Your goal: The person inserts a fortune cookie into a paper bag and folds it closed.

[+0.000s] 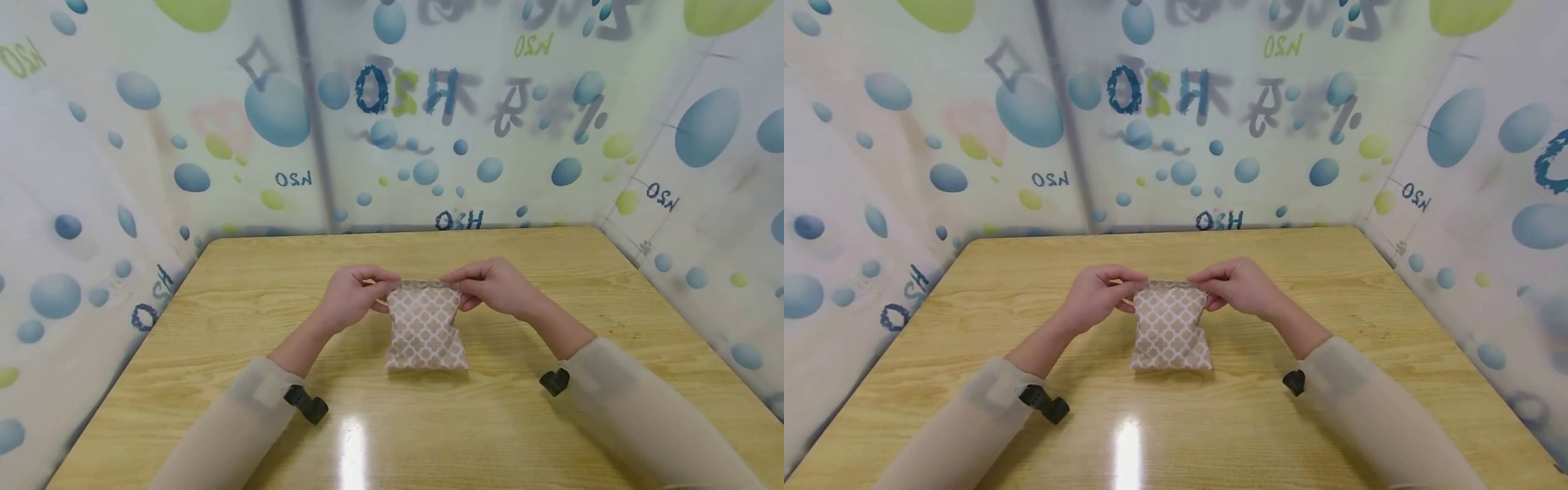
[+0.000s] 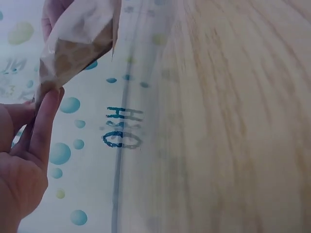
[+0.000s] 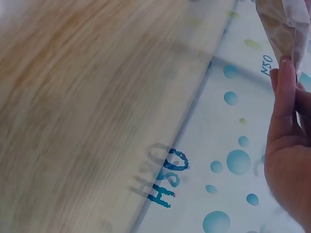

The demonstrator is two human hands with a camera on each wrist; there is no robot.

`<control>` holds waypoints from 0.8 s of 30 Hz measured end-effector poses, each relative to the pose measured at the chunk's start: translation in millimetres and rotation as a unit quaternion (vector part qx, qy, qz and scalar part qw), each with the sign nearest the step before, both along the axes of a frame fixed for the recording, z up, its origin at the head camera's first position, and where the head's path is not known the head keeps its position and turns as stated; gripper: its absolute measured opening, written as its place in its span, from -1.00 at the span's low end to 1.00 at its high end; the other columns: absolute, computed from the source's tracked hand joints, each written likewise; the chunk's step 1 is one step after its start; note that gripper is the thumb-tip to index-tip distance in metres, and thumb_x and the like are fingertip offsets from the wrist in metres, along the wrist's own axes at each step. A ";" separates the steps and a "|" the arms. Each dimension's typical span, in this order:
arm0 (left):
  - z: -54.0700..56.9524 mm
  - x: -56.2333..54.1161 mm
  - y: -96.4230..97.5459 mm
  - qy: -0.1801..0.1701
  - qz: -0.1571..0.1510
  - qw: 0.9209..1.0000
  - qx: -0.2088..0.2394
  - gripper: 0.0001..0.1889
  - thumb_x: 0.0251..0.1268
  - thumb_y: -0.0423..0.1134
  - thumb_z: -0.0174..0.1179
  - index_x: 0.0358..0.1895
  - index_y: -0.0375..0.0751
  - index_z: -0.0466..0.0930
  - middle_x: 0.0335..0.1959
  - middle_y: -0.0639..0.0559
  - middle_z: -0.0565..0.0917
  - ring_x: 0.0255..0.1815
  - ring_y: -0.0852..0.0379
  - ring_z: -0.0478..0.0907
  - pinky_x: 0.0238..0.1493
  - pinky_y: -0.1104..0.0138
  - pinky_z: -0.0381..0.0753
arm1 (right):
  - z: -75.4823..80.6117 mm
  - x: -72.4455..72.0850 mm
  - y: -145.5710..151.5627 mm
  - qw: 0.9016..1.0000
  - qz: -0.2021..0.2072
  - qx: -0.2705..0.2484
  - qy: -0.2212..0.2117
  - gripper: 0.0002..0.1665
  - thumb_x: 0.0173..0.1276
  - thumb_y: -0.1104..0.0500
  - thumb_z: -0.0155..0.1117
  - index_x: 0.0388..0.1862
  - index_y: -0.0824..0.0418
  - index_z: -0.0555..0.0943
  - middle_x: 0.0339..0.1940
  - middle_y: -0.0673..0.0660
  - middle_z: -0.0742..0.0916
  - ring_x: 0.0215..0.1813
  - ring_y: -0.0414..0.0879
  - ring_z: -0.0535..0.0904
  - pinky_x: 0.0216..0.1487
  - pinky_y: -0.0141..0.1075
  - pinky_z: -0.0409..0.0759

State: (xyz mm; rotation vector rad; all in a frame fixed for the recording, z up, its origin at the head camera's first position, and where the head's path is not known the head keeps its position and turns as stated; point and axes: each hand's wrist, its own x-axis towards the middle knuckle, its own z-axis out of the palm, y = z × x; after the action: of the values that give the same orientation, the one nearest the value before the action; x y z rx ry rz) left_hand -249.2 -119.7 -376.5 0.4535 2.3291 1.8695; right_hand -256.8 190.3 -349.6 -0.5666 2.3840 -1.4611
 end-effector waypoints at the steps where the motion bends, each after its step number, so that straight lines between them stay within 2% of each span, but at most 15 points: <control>1: -0.3 -0.6 -0.1 -0.002 -0.001 1.000 0.005 -0.78 0.56 -0.31 0.36 0.12 -0.27 0.86 0.04 -0.19 0.84 -0.30 0.13 0.82 -0.16 0.15 0.88 | 0.2 -0.2 0.1 1.000 -0.001 -0.004 -0.005 -0.63 0.71 0.23 0.24 0.34 0.33 0.75 -0.20 0.16 0.88 -0.29 -0.15 0.82 -0.05 -0.10 0.87; 4: -2.6 -3.1 -2.0 -0.011 -0.012 1.000 0.026 -0.75 0.57 -0.31 0.35 0.16 -0.32 0.82 0.07 -0.21 0.83 -0.28 0.12 0.83 -0.14 0.15 0.88 | 0.7 -0.4 1.0 1.000 -0.007 -0.018 -0.020 -0.61 0.69 0.22 0.27 0.37 0.31 0.73 -0.25 0.15 0.87 -0.30 -0.14 0.82 -0.04 -0.09 0.87; 7: -3.6 -4.2 -3.8 -0.014 -0.016 0.999 0.036 -0.74 0.57 -0.34 0.33 0.18 -0.35 0.81 0.11 -0.23 0.82 -0.24 0.13 0.83 -0.11 0.14 0.88 | 0.2 -1.0 1.2 0.999 -0.010 -0.030 -0.027 -0.61 0.68 0.22 0.28 0.36 0.32 0.73 -0.20 0.13 0.88 -0.30 -0.15 0.82 -0.04 -0.12 0.86; 14: -2.1 -5.3 1.4 -0.008 -0.005 1.000 0.008 -0.80 0.57 -0.36 0.31 0.09 -0.34 0.84 0.08 -0.23 0.83 -0.18 0.13 0.84 -0.09 0.15 0.88 | -0.2 -1.9 0.5 0.999 -0.016 -0.020 -0.027 -0.67 0.69 0.24 0.27 0.26 0.36 0.77 -0.13 0.12 0.88 -0.29 -0.15 0.81 -0.02 -0.07 0.86; 20: -4.4 -9.0 4.7 -0.012 -0.002 1.000 -0.014 -0.78 0.60 -0.37 0.27 0.12 -0.33 0.83 0.11 -0.25 0.83 -0.20 0.15 0.83 -0.11 0.19 0.88 | -1.4 -6.4 1.7 0.999 -0.014 0.003 -0.049 -0.66 0.70 0.25 0.24 0.29 0.35 0.76 -0.15 0.12 0.88 -0.27 -0.13 0.84 0.06 0.05 0.84; 24: -4.7 -9.3 4.6 -0.023 -0.004 0.999 -0.023 -0.77 0.62 -0.39 0.24 0.15 -0.33 0.83 0.17 -0.26 0.80 -0.21 0.16 0.80 -0.12 0.22 0.87 | -3.2 -9.3 1.7 0.998 -0.009 0.017 -0.058 -0.66 0.69 0.27 0.23 0.29 0.35 0.76 -0.08 0.15 0.89 -0.25 -0.14 0.85 0.07 0.02 0.84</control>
State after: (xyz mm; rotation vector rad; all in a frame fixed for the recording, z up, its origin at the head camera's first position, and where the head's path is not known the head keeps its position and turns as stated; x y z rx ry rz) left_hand -258.4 -115.1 -381.2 0.4098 2.3317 1.7997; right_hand -266.1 192.0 -352.8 -0.4423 2.3255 -1.4167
